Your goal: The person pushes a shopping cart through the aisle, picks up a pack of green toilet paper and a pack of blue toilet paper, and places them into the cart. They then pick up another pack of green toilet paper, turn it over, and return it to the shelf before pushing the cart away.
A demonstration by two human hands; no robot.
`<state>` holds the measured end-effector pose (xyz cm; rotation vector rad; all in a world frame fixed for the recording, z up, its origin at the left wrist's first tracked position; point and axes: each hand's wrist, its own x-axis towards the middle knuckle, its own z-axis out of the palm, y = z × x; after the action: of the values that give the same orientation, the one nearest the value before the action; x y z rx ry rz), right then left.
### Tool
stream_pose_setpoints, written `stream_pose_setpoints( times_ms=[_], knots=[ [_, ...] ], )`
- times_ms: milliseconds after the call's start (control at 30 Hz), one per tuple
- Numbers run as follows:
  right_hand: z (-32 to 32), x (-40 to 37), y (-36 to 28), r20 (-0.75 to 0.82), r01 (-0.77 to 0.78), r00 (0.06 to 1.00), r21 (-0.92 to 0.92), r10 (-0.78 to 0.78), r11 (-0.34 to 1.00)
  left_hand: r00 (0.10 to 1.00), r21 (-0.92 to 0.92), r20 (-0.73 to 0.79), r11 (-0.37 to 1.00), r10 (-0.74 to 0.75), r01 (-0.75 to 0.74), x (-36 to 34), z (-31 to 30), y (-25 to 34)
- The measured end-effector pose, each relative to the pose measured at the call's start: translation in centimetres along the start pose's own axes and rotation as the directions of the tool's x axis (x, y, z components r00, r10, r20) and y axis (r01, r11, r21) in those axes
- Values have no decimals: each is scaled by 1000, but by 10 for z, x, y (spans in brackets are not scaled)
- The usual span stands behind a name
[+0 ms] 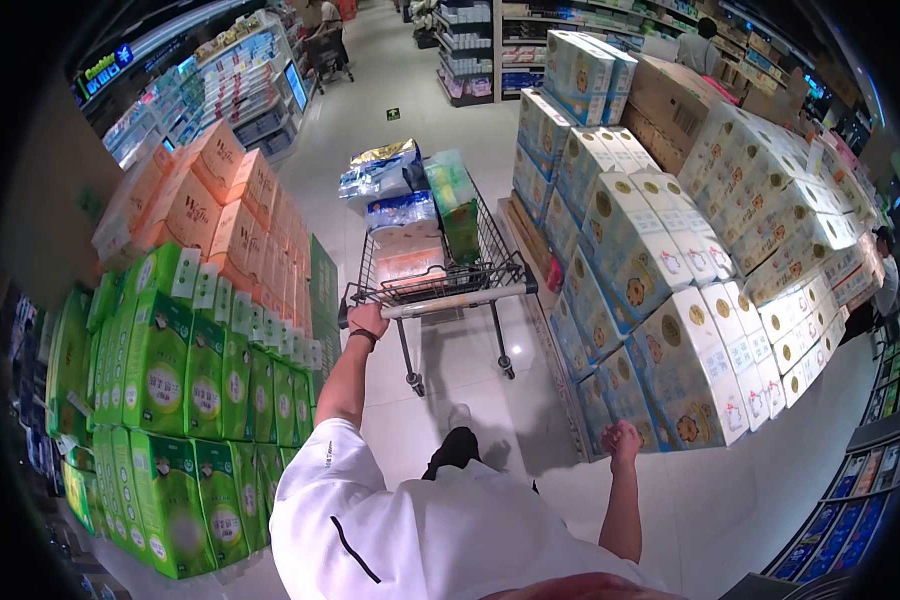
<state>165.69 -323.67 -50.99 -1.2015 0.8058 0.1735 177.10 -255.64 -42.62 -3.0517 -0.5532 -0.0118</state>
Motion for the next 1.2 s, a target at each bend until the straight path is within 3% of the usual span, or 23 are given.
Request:
stream_pose_setpoints(
  times_ms=[133, 233, 267, 367, 433, 567, 633, 700, 767, 833, 967, 1100, 1167, 1200],
  knots=[
    [42, 19, -3, 43, -61, 997, 8, 61, 998, 1000, 26, -30, 1000, -6, 7, 57, -1, -18],
    [68, 34, 29, 32, -174, 984, -34, 175, 984, 998, 19, 61, 999, -30, 29, 103, -2, -34],
    [95, 51, 27, 41, -201, 978, -40, 202, 979, 1000, 12, -3, 1000, -13, 13, 118, 2, -40],
    [172, 58, 19, 37, -274, 959, -116, 280, 955, 999, -7, 47, 1000, -1, 1, 165, 5, -55],
    [232, 69, 3, 131, -251, 951, -200, 279, 947, 999, -1, 38, 1000, 23, -23, 197, 11, -64],
    [357, 111, -36, 302, -64, 940, -304, 160, 951, 998, -7, -55, 999, 33, -33, 249, 31, -83],
    [425, 122, -63, 403, 176, 915, -386, -6, 905, 997, -43, -33, 996, 76, -77, 270, 26, -87],
    [494, 117, -99, 472, 372, 869, -423, -150, 826, 996, -106, 56, 992, 70, -63, 284, 11, -81],
    [549, 153, -101, 597, 628, 743, -468, -301, 622, 993, -105, 92, 992, 73, -63, 298, 10, -76],
    [604, 177, -108, 624, 560, 758, -471, -191, 682, 995, -147, 41, 986, 92, -85, 300, 7, -62],
    [695, 175, -131, 656, 457, 753, -461, -55, 761, 993, -216, -121, 976, -14, -12, 291, 8, -12],
    [760, 197, -124, 478, 569, 808, -484, -344, 665, 935, -353, -351, 932, -56, -77, 270, 0, 51],
    [773, 212, -129, 456, 595, 798, -498, -393, 631, 925, -456, -374, 883, -71, -117, 265, -10, 83],
    [776, 221, -136, 470, 607, 787, -471, -400, 641, 928, -580, -368, 795, -61, -178, 259, -17, 97]
  ],
)
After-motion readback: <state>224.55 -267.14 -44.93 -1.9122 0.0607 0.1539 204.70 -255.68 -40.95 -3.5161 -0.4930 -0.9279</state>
